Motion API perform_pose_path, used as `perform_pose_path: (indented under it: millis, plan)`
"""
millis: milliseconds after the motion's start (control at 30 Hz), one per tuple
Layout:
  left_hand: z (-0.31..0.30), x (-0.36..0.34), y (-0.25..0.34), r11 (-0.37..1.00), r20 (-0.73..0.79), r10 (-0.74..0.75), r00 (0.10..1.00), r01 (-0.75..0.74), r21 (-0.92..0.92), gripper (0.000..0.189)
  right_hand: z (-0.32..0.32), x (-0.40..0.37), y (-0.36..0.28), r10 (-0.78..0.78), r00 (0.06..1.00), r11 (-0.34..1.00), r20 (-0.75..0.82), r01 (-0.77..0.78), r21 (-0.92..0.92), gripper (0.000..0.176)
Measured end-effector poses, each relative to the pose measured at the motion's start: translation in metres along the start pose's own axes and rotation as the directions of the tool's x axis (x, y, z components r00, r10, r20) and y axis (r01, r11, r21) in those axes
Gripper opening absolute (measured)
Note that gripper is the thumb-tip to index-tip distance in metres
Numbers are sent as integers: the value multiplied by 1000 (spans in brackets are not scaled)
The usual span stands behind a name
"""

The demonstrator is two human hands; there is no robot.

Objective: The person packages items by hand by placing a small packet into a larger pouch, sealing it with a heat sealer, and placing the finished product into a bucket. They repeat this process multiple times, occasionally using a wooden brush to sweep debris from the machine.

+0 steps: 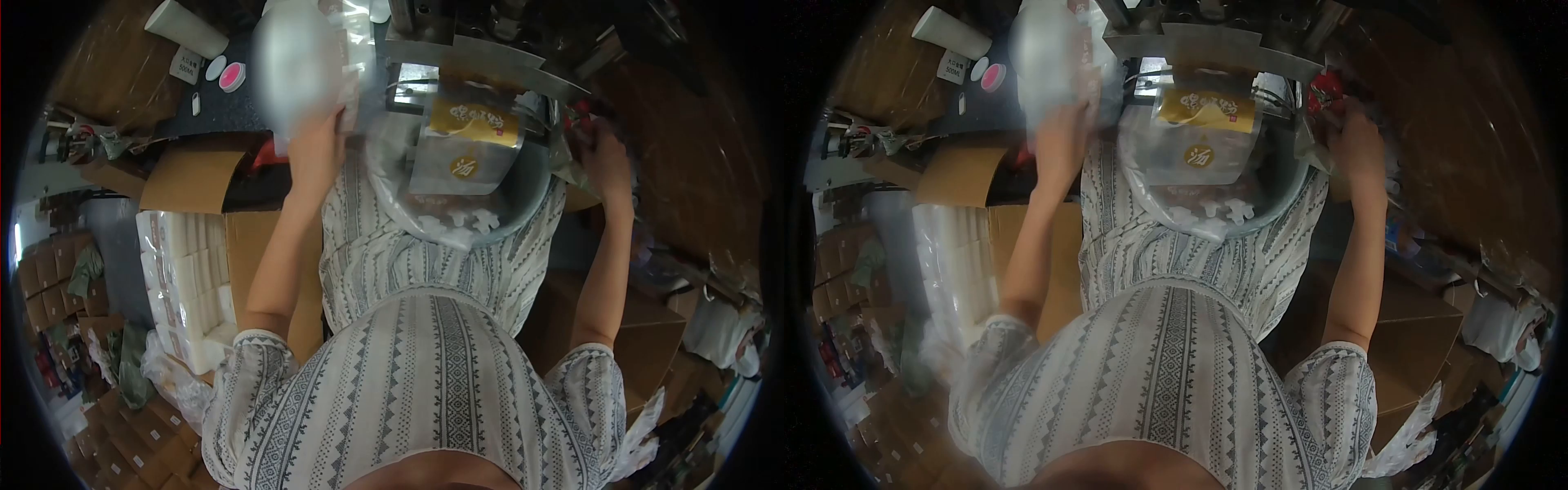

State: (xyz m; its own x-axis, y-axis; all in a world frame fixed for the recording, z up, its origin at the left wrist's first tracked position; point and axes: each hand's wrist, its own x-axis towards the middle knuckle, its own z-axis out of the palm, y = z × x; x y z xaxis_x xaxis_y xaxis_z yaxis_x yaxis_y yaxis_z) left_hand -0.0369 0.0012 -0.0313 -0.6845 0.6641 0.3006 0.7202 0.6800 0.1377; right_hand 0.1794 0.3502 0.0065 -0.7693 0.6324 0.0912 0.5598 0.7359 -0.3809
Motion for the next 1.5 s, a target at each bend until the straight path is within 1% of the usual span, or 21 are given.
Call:
perform_pose_path:
  millis: [133, 233, 300, 400, 533, 600, 733, 800, 833, 900, 967, 1033, 1067, 1100, 1167, 1233, 1300, 1333, 1400, 1433, 1500]
  plan:
    - [-36, -16, 20, 988, -140, -128, 982, 114, -107, 15, -27, -15, -45, 46, 999, 955, -14, -40, 294, 22]
    - [-49, -19, 55, 965, -250, -77, 965, 9, -263, 6, -22, -31, -102, -247, 969, 848, -23, 228, 479, 24]
    - [-57, -16, 69, 947, -196, -19, 980, -45, -319, 7, -11, -33, -125, -533, 830, 689, -162, 538, 485, 22]
    - [-53, -15, 79, 851, -90, 128, 988, -156, -501, 6, -8, -33, -131, -655, 752, 594, -73, 571, 567, 26]
    - [-25, -2, 95, 752, 117, 209, 971, -84, -653, 15, -4, -26, -115, -486, 870, 722, 81, 348, 598, 29]
    - [-14, 15, 107, 293, 609, 6, 793, 581, -759, 24, -3, -22, -100, -340, 938, 780, -71, 323, 536, 30]
    - [9, 46, 110, 91, 640, 24, 768, 636, -766, 32, -24, -26, -68, -260, 966, 910, 8, 242, 336, 30]
    - [11, 48, 114, -78, 637, -19, 771, 634, -769, 33, -25, -23, -46, -139, 984, 983, -114, 151, 104, 30]
    - [11, 48, 113, -77, 638, -16, 770, 635, -768, 33, -14, -13, -20, -136, 984, 984, -114, 148, 104, 30]
    - [12, 44, 100, 282, 530, -82, 844, 530, -800, 33, 17, 8, 28, -209, 954, 975, -215, 187, -119, 26]
    - [31, 60, 45, 564, 8, -247, 969, 150, -812, 40, 13, 9, 19, -146, 977, 989, -156, 139, -57, 26]
    - [22, 66, 1, 987, -394, -76, 916, 13, -161, 49, 13, 3, 16, -75, 995, 997, -69, 75, 6, 27]
    - [24, 56, -9, 970, -39, -159, 986, 149, -191, 53, 13, 4, 15, -104, 990, 993, -92, 109, 47, 27]
    - [25, 42, -5, 971, -47, -159, 986, 148, -186, 53, 12, 7, 14, -136, 984, 985, -120, 147, 89, 27]
    - [20, 10, 9, 983, -124, 179, 976, -181, -5, 56, 2, 7, 2, -40, 999, 998, -26, 41, 43, 24]
    - [4, 2, 4, 991, -167, 133, 977, -136, -8, 42, -7, -1, -8, 70, 994, 997, 79, -69, -24, 21]
    - [-14, -4, 0, 978, -8, -192, 981, 191, -85, 20, -15, -8, -16, 130, 991, 991, 38, -130, 10, 25]
    - [-21, -6, 9, 982, -226, -155, 962, 126, -140, 9, -18, -10, -22, 123, 992, 992, 35, -123, 8, 25]
    - [-32, -11, 28, 974, -231, -155, 961, 109, -200, 8, -20, -18, -41, -85, 995, 900, -52, 99, 425, 23]
    - [-36, -13, 36, 962, -230, -147, 962, 85, -261, 7, -19, -22, -59, -80, 996, 899, -50, 94, 427, 23]
    - [-44, -13, 48, 957, -230, -139, 963, 71, -281, 6, -17, -27, -101, -381, 923, 770, -57, 350, 533, 30]
